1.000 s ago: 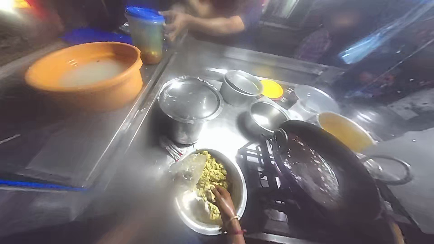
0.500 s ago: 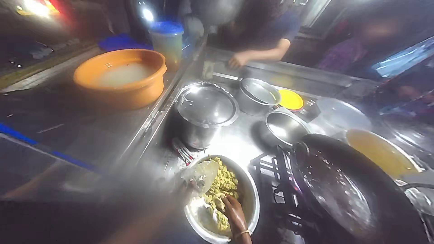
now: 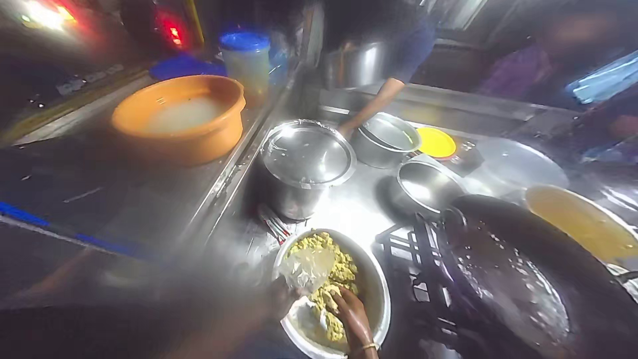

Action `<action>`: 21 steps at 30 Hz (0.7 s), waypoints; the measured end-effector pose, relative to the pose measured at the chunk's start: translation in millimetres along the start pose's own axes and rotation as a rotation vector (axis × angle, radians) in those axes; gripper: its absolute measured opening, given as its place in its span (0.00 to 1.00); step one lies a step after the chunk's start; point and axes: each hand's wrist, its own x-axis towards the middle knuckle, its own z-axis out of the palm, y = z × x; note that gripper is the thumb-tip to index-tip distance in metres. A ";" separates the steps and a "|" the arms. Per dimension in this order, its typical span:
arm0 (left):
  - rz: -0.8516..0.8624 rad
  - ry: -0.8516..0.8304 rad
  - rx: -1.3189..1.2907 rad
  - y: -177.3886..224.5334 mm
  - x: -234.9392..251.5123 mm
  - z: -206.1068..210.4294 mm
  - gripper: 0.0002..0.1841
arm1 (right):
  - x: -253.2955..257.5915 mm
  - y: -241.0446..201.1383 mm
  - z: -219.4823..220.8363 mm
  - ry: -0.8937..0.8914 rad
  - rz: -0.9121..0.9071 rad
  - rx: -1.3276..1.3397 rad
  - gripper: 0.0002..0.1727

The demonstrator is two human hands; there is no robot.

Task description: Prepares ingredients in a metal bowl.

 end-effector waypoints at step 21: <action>-0.146 -0.107 0.168 22.9 3.3 -7.2 0.32 | 3.6 -8.2 -1.8 -0.027 0.039 -0.073 0.26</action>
